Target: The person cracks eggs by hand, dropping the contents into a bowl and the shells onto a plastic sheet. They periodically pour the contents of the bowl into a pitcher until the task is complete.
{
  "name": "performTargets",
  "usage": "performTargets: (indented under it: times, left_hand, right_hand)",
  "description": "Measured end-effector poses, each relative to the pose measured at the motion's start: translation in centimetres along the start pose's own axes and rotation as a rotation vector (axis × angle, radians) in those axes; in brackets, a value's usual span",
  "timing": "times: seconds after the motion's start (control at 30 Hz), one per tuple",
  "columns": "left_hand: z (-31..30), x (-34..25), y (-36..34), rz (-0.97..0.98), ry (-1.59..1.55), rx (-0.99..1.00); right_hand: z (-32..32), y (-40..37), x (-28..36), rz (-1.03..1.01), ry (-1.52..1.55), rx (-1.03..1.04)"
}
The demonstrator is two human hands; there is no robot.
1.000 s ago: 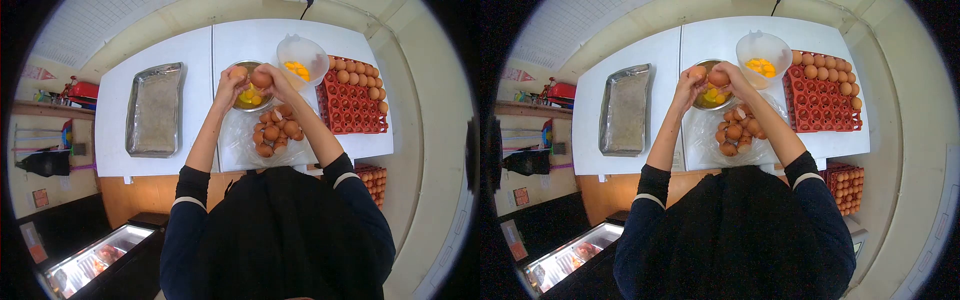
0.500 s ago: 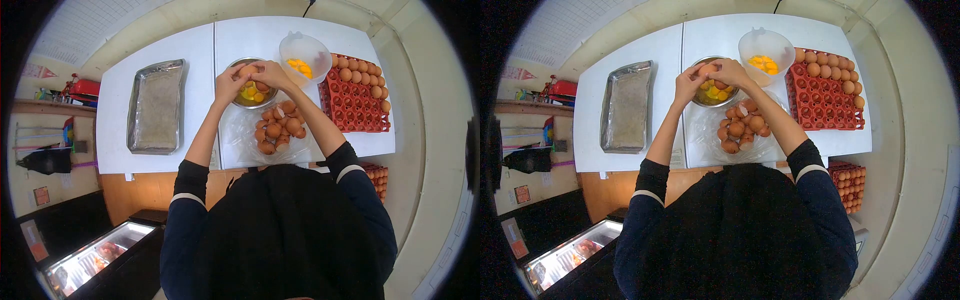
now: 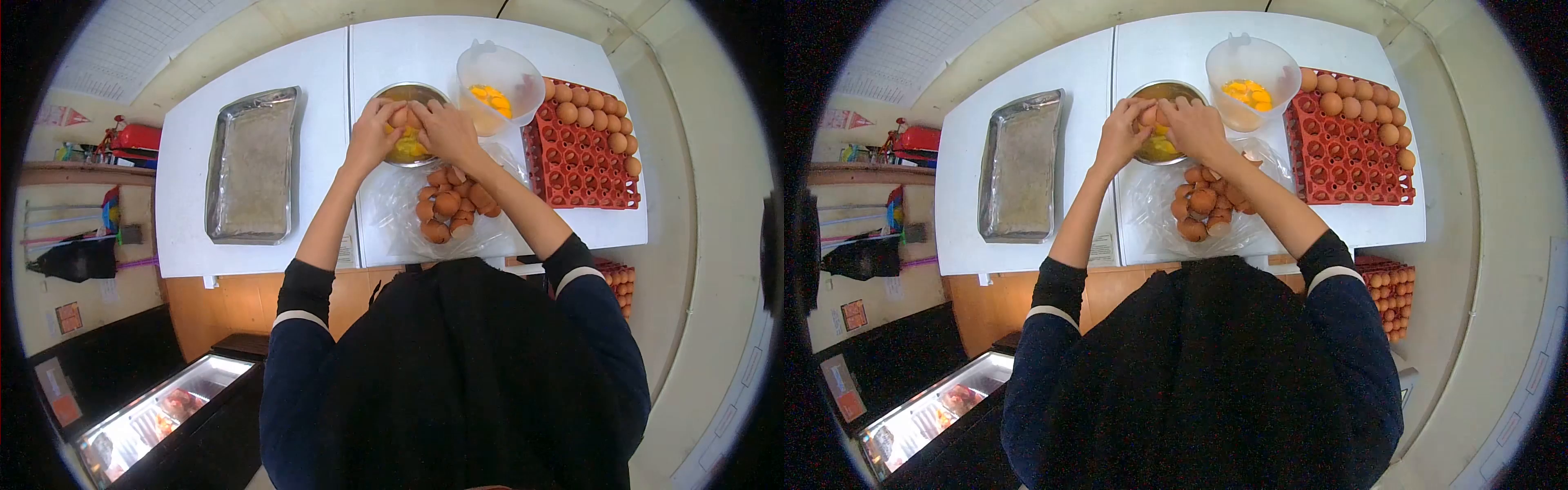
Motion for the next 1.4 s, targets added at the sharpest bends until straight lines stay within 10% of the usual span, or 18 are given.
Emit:
performTargets:
  times: [0.1,0.17,0.27,0.43,0.57,0.63,0.77,0.9,1.4]
  left_hand:
    - [-0.3,-2.8,-1.8,-0.181,-0.081,0.142]
    - [1.4,-4.0,-4.2,-0.465,-0.118,0.520]
    - [4.7,-3.8,-7.6,-0.350,-0.080,0.711]
    - [4.6,-6.5,-7.4,-0.069,0.121,0.496]
    - [4.7,-7.9,-6.0,-0.486,-0.564,0.384]
    - [5.8,-10.5,-5.6,-0.908,-1.713,0.257]
    - [8.9,-6.3,-6.9,-0.920,-1.843,0.276]
    - [7.3,-7.4,-6.3,-0.999,-1.809,0.136]
    - [8.8,-6.7,-6.9,-0.965,-1.762,0.271]
  right_hand:
    - [-1.8,-1.9,-0.1,0.105,0.170,0.160]
    - [-1.3,-4.4,0.6,0.110,0.303,0.651]
    - [1.5,-7.3,0.0,0.101,0.199,0.670]
    - [-2.4,-7.6,-1.1,0.278,0.482,0.493]
    - [-5.4,-8.1,-1.2,0.498,1.128,0.106]
    - [-7.5,-8.3,-3.4,0.448,0.931,0.016]
    - [-15.6,-6.9,-11.3,0.568,0.151,-0.193]
    - [-9.0,-9.7,-25.8,0.523,-0.337,0.019]
    - [-10.1,-8.9,-22.5,0.334,-0.301,-0.120]
Point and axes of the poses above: each hand's wrist, its own y-axis towards the middle knuckle, its own z-axis out of the palm, x = y × z, the point moved 6 cm from there along y, towards the middle knuckle, and after that the axes turned 3 degrees about x, right-handed, at the moved point
